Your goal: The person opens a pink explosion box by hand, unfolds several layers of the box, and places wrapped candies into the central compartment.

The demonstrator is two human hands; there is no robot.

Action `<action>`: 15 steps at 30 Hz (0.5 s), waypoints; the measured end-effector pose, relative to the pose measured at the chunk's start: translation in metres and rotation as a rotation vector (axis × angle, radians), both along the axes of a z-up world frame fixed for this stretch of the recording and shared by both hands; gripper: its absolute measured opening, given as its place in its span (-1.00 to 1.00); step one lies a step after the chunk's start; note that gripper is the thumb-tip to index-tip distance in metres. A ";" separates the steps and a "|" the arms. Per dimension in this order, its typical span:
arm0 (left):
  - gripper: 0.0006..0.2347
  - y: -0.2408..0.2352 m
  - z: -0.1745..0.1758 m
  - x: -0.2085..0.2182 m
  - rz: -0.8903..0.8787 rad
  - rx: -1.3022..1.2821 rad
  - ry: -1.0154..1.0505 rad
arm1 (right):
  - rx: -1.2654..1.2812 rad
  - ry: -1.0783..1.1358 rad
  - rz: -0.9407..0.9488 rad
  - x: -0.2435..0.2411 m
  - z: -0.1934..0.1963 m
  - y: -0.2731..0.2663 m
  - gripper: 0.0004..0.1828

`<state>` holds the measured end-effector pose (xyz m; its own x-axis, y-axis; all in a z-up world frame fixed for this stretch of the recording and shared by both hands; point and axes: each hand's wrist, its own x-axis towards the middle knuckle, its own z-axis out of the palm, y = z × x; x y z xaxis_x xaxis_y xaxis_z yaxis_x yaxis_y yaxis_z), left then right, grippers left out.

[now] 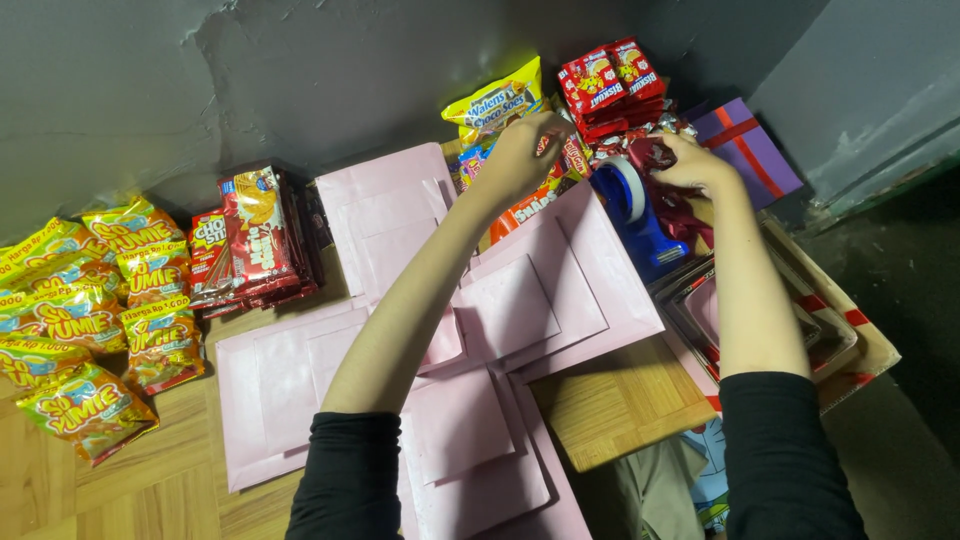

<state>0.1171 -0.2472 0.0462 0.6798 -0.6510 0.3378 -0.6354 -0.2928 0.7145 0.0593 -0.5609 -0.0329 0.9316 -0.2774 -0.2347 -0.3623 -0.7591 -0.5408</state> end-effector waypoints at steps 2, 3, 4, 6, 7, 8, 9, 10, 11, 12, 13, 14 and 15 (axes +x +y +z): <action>-0.81 0.001 0.002 -0.001 -0.015 0.000 0.005 | 0.014 0.001 -0.027 0.003 0.001 0.006 -0.21; -0.81 0.001 0.004 -0.002 -0.029 -0.001 0.009 | 0.026 0.001 -0.053 0.004 0.002 0.009 -0.23; -0.81 0.002 0.005 -0.002 -0.029 -0.003 0.009 | 0.025 0.001 -0.052 0.011 -0.022 -0.007 -0.23; -0.81 0.002 0.006 -0.004 -0.033 -0.010 0.004 | 0.119 -0.278 -0.130 0.026 -0.069 -0.039 -0.40; -0.81 0.001 0.005 -0.003 -0.033 -0.011 0.004 | 0.118 -0.277 -0.130 0.032 -0.079 -0.043 -0.40; -0.82 0.001 0.004 -0.003 -0.034 -0.019 0.005 | -0.044 -0.261 -0.136 0.039 -0.090 -0.047 -0.41; -0.82 0.000 0.004 -0.003 -0.035 -0.026 0.006 | -0.207 -0.244 -0.142 0.046 -0.101 -0.051 -0.42; -0.82 0.001 0.005 -0.004 -0.034 -0.026 0.007 | -0.206 -0.243 -0.141 0.048 -0.104 -0.053 -0.42; -0.82 0.002 0.006 -0.004 -0.033 -0.026 0.004 | -0.228 -0.251 -0.161 0.051 -0.106 -0.056 -0.39; -0.82 0.002 0.007 -0.005 -0.033 -0.027 0.002 | -0.250 -0.258 -0.181 0.053 -0.108 -0.058 -0.36; -0.82 0.003 0.007 -0.005 -0.032 -0.026 0.003 | -0.250 -0.258 -0.181 0.045 -0.095 -0.053 -0.36; -0.82 0.004 0.008 -0.005 -0.032 -0.044 -0.005 | -0.182 -0.262 -0.186 0.038 -0.082 -0.048 -0.43; -0.83 0.004 0.008 -0.005 -0.032 -0.061 -0.012 | -0.113 -0.266 -0.191 0.031 -0.069 -0.043 -0.49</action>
